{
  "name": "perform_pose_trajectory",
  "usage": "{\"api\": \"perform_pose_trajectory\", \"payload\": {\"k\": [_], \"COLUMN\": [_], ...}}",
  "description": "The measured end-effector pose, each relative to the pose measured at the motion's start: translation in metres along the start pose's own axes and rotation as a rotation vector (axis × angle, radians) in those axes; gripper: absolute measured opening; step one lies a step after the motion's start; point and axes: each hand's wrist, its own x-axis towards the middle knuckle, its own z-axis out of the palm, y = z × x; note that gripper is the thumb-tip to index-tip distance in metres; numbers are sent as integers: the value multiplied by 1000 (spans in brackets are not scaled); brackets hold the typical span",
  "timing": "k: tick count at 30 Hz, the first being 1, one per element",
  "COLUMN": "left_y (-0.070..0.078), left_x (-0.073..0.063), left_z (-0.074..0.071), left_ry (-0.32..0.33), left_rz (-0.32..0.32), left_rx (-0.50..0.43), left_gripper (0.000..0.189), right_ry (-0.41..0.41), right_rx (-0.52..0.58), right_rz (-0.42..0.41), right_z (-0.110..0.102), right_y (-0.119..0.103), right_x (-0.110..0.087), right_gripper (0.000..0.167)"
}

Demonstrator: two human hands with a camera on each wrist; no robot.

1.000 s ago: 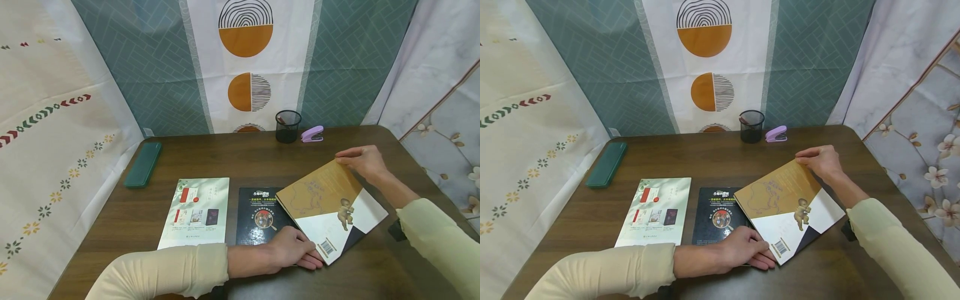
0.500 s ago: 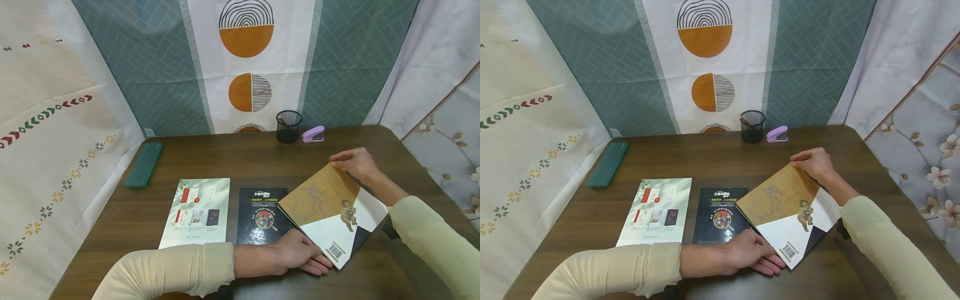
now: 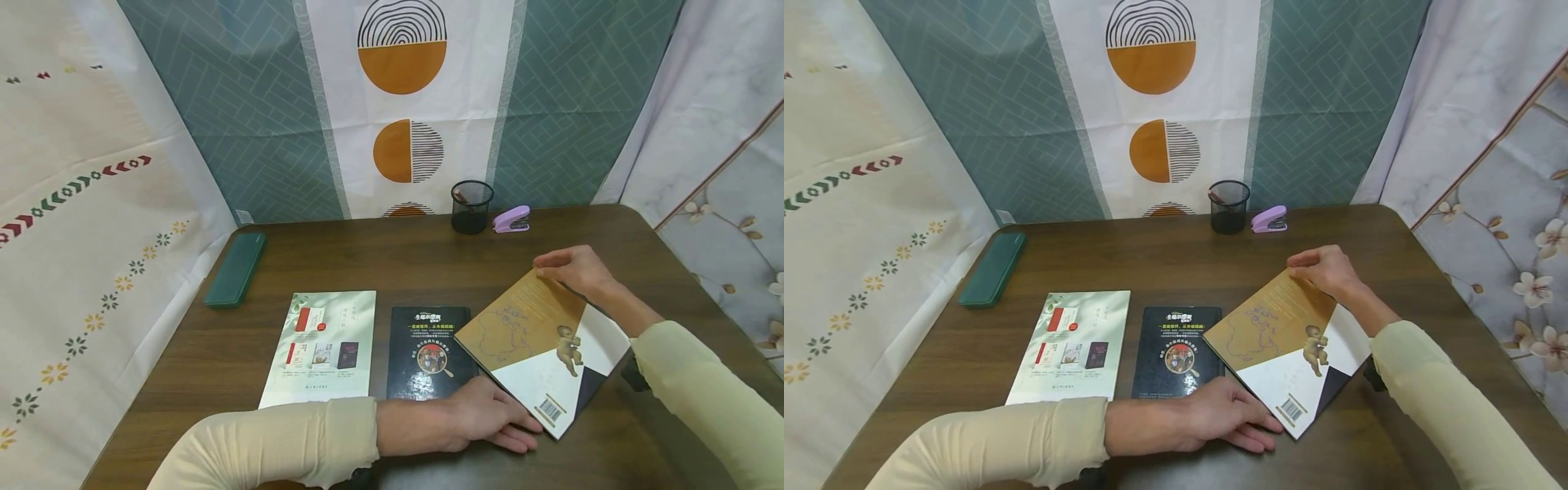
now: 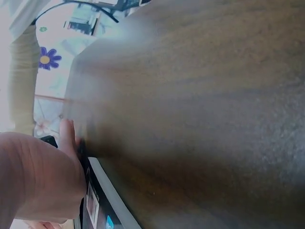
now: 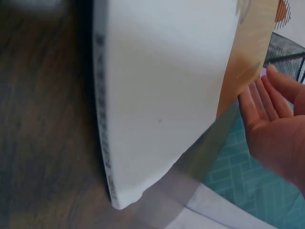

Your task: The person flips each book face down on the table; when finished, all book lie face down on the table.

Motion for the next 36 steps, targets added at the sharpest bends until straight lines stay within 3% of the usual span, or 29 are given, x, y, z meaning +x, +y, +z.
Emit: {"api": "perform_pose_trajectory", "payload": {"k": [6, 10, 13, 18, 20, 24, 29, 36], "left_y": [6, 15, 24, 36, 40, 47, 53, 57], "left_x": [-5, -7, -8, -3, 0, 5, 13, 26], "left_z": [-5, -13, -26, -53, -61, -76, -91, -109], "left_ry": [-32, -45, -44, -40, -49, -66, -84, -52], "left_rz": [9, 128, 272, 558, 630, 709, 753, 682], "left_rx": [12, 75, 275, 745, 876, 1119, 1311, 1399], "left_gripper": [14, 14, 17, 17, 21, 36, 62, 97], "right_ry": [-118, -175, -212, -269, -278, -267, -257, -223], "right_rx": [18, -1, -15, -3, 3, -40, -103, -154], "right_rz": [-66, -137, -173, -226, -247, -289, -325, -341], "right_z": [-10, -17, -20, -22, -22, -19, -19, -23], "right_y": [4, 2, 1, 5, 9, 16, 23, 39], "right_x": [-3, -10, -18, -38, -47, -65, -83, -99], "right_gripper": [63, 75, 81, 94, 99, 103, 106, 105]}}
